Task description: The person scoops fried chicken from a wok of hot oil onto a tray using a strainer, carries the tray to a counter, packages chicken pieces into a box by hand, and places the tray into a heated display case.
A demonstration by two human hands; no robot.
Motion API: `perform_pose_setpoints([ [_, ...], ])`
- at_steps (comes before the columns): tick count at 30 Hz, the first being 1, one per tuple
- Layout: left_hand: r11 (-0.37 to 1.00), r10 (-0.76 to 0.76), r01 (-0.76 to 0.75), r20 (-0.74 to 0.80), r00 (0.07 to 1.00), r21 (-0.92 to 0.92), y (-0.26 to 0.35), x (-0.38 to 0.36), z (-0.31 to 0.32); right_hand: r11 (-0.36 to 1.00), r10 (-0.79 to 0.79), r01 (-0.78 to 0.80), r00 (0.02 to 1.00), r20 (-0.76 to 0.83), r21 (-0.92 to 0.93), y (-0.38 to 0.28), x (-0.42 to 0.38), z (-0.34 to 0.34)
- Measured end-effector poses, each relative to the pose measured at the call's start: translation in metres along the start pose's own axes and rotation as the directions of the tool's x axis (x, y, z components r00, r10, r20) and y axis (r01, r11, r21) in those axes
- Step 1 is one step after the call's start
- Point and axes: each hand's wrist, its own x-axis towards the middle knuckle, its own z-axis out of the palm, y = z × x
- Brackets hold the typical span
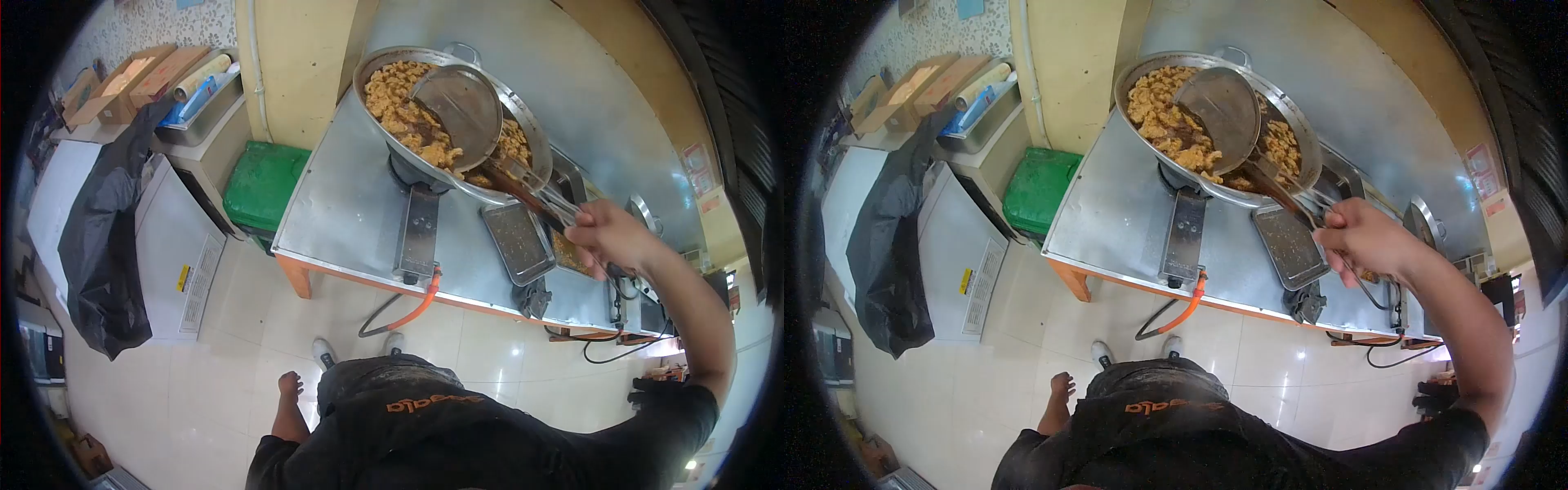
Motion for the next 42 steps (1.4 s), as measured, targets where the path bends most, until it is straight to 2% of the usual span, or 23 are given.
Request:
perform_pose_setpoints([
  [4, 0.999, 0.003, -0.004, -0.018, 1.0, -0.04, -0.012, -0.002, 0.003, 0.972, -0.104, 0.059, 0.976, 0.192, 0.227, 0.018, 0.04, -0.001],
  [7, 0.998, -0.028, 0.027, -0.018, 0.999, -0.056, -0.032, -0.003, 0.006, 0.924, -0.193, 0.103, 0.957, 0.216, 0.369, 0.021, 0.057, 0.0],
  [8, 0.996, -0.047, 0.046, -0.014, 0.999, -0.073, -0.041, -0.004, 0.009, 0.884, -0.184, 0.071, 0.961, 0.205, 0.461, 0.018, 0.057, 0.001],
  [15, 0.966, -0.189, 0.19, 0.021, 0.982, -0.176, -0.12, 0.012, 0.025, 0.795, -0.274, 0.104, 0.941, 0.2, 0.598, 0.006, 0.091, 0.008],
  [16, 0.77, 0.266, -0.27, 0.094, 0.959, 0.578, -0.131, 0.025, 0.023, 0.768, -0.299, 0.112, 0.933, 0.198, 0.63, 0.007, 0.099, 0.006],
  [17, -0.057, 0.47, -0.475, 0.443, 0.763, 0.878, -0.121, 0.016, 0.022, 0.769, -0.323, 0.133, 0.925, 0.201, 0.625, 0.006, 0.107, 0.006],
  [20, 0.134, 0.506, -0.454, 0.333, 0.795, 0.881, -0.12, 0.017, 0.019, 0.787, -0.366, 0.184, 0.908, 0.206, 0.588, 0.01, 0.124, 0.008],
  [24, 0.416, 0.528, -0.411, 0.152, 0.835, 0.811, -0.122, 0.011, 0.019, 0.73, -0.383, 0.098, 0.879, 0.285, 0.677, 0.013, 0.127, -0.005],
  [27, 0.288, 0.564, -0.517, 0.293, 0.772, 0.806, -0.128, 0.007, 0.005, 0.723, -0.409, 0.158, 0.883, 0.231, 0.673, 0.014, 0.143, 0.005],
  [28, 0.196, 0.739, -0.65, 0.326, 0.59, 0.734, -0.13, 0.006, 0.005, 0.71, -0.405, 0.169, 0.892, 0.2, 0.683, 0.014, 0.134, 0.008],
  [29, 0.571, 0.659, -0.638, 0.175, 0.731, 0.516, -0.132, 0.006, 0.006, 0.7, -0.428, 0.158, 0.874, 0.231, 0.697, 0.019, 0.134, 0.004],
  [30, 0.835, 0.51, -0.514, 0.075, 0.857, 0.196, -0.13, 0.004, 0.008, 0.687, -0.456, 0.149, 0.85, 0.262, 0.711, 0.028, 0.136, -0.003],
  [31, 0.937, 0.318, -0.305, 0.051, 0.947, -0.173, -0.126, 0.005, 0.01, 0.677, -0.484, 0.143, 0.825, 0.291, 0.722, 0.031, 0.138, -0.007],
  [34, 0.902, 0.4, -0.344, 0.206, 0.893, -0.262, -0.121, -0.002, 0.009, 0.6, -0.484, 0.085, 0.831, 0.276, 0.796, 0.034, 0.14, -0.001],
  [35, 0.879, 0.45, -0.472, 0.223, 0.865, 0.059, -0.114, -0.004, 0.011, 0.563, -0.481, 0.073, 0.839, 0.254, 0.823, 0.035, 0.142, 0.0],
  [36, 0.746, 0.489, -0.553, 0.259, 0.833, 0.37, -0.105, -0.002, 0.011, 0.52, -0.481, 0.059, 0.844, 0.236, 0.852, 0.036, 0.14, -0.002],
  [37, 0.518, 0.51, -0.575, 0.311, 0.802, 0.633, -0.101, -0.003, 0.008, 0.513, -0.489, 0.067, 0.842, 0.227, 0.856, 0.042, 0.138, -0.001],
  [38, 0.068, 0.563, -0.441, 0.33, 0.758, 0.895, -0.11, 0.015, 0.006, 0.508, -0.496, 0.078, 0.84, 0.218, 0.858, 0.049, 0.136, -0.001],
  [41, -0.037, 0.636, -0.569, 0.458, 0.621, 0.822, -0.113, 0.02, -0.004, 0.5, -0.504, 0.11, 0.843, 0.185, 0.859, 0.065, 0.127, -0.003],
  [42, 0.004, 0.641, -0.561, 0.429, 0.637, 0.828, -0.116, 0.018, -0.006, 0.496, -0.492, 0.109, 0.853, 0.176, 0.861, 0.066, 0.119, -0.005],
])
